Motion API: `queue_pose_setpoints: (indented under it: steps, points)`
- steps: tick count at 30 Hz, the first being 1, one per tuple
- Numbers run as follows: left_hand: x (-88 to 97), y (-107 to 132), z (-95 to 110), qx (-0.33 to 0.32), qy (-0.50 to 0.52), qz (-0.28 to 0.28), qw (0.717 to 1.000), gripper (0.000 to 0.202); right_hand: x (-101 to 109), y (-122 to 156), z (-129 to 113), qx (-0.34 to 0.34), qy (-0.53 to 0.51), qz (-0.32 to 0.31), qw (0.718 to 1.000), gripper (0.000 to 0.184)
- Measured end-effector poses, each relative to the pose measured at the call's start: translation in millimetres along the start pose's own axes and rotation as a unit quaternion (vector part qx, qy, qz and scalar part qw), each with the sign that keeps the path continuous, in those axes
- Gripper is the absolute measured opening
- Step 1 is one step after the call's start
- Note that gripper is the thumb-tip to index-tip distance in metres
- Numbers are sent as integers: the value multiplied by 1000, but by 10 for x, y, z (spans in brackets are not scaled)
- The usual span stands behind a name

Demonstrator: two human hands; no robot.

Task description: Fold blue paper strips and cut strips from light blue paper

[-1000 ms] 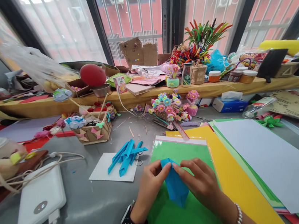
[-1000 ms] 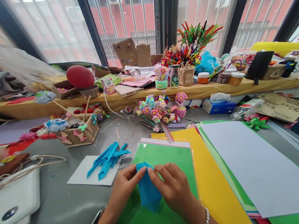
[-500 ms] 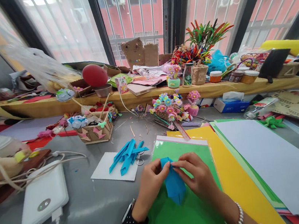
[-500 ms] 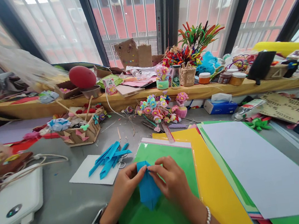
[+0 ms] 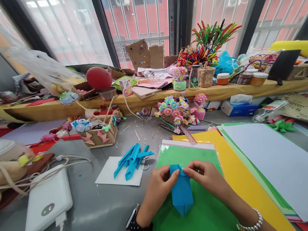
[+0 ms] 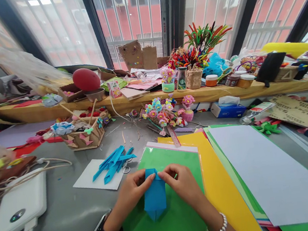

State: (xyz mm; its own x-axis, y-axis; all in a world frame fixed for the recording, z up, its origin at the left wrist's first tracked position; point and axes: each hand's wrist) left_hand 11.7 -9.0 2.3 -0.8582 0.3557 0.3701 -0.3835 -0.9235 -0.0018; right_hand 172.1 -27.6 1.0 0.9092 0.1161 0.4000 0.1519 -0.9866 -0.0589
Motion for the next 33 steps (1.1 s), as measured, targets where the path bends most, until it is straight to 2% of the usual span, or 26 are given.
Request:
queue_pose_setpoints:
  steps: [5,8,17,22,28,33]
  points:
    - [7,-5,3,5,0,-14,1000,34,34,-4,24,-26,-25,-40,999,24]
    - [9,-10,2,11,8,-21,1000,33,39,0,19,-16,-21,-50,998,23]
    - [0,-39,-29,26,60,-52,996,32,10,4,-13,26,20,-25,999,25]
    - [10,-45,-38,34,89,-69,993,31,20,12,-6,40,34,-38,998,24]
    - [33,-1,-36,55,135,-148,978,29,47,19,-40,87,85,-94,988,28]
    - [25,18,-30,72,182,-203,959,27,35,28,-55,119,104,-102,982,28]
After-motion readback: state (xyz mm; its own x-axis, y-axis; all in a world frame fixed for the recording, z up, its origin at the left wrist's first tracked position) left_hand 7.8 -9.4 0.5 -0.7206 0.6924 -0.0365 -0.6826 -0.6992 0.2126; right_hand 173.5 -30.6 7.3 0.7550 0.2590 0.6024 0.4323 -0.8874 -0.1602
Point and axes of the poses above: each hand's wrist, its own y-axis away from the middle knuckle, its own x-axis out of the back of the hand, z = x × y, and after that the axes turned 4 degrees about -z, right-handed
